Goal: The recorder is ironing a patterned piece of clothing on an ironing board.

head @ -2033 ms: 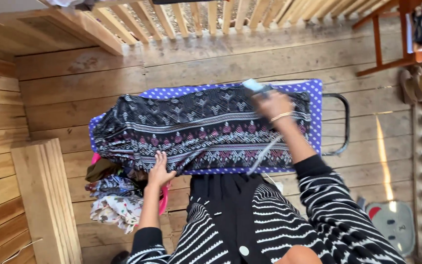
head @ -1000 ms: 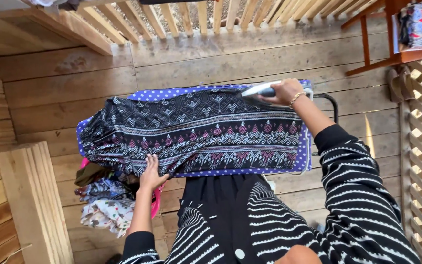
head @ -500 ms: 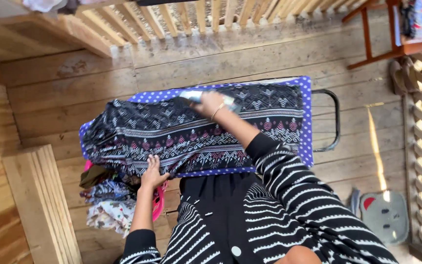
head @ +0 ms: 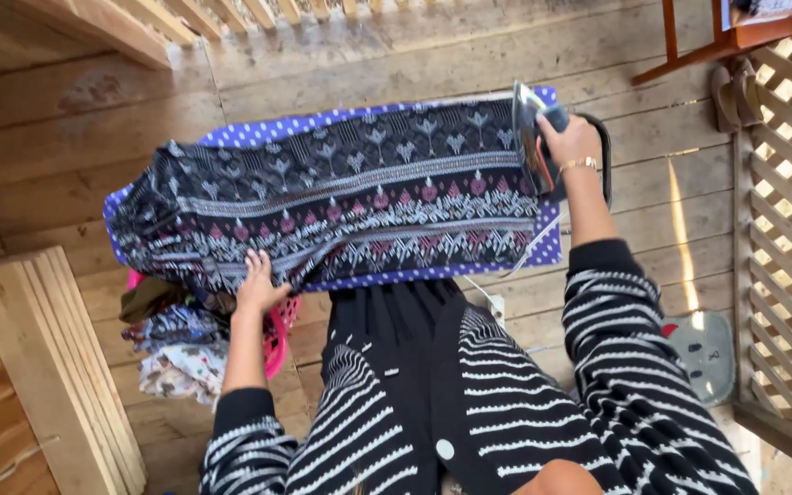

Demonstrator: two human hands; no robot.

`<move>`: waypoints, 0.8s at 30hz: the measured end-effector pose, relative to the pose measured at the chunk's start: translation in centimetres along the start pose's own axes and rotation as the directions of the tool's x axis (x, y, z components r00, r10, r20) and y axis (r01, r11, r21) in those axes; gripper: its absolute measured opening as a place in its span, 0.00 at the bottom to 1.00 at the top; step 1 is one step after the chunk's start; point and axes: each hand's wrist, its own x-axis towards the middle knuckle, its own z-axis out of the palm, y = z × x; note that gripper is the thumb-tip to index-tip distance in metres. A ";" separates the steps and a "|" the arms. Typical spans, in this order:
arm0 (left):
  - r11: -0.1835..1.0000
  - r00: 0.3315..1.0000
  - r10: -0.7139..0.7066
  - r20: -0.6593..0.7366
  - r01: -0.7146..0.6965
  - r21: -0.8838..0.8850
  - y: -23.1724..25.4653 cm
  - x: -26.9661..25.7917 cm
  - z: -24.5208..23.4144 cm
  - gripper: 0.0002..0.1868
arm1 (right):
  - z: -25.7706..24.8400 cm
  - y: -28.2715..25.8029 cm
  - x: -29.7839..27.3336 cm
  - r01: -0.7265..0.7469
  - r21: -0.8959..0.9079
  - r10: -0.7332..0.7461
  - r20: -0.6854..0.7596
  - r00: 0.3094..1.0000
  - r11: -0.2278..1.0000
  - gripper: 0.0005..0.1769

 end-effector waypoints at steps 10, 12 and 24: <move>0.995 0.999 -0.039 0.015 0.037 0.090 0.0 0.4 0.2 0.60 | 7.8 -10.2 -19.3 0.452 0.013 -0.425 0.369 0.826 0.892 0.28; 0.997 1.000 -0.013 -0.025 0.015 0.076 -0.1 0.3 0.1 0.59 | 8.6 -11.2 -23.6 0.468 -0.015 -0.387 0.538 0.749 0.884 0.29; 0.995 0.997 -0.054 -0.055 0.058 0.080 0.5 -0.1 0.2 0.56 | -0.7 2.8 -16.9 -0.103 0.044 0.097 0.122 0.988 0.994 0.36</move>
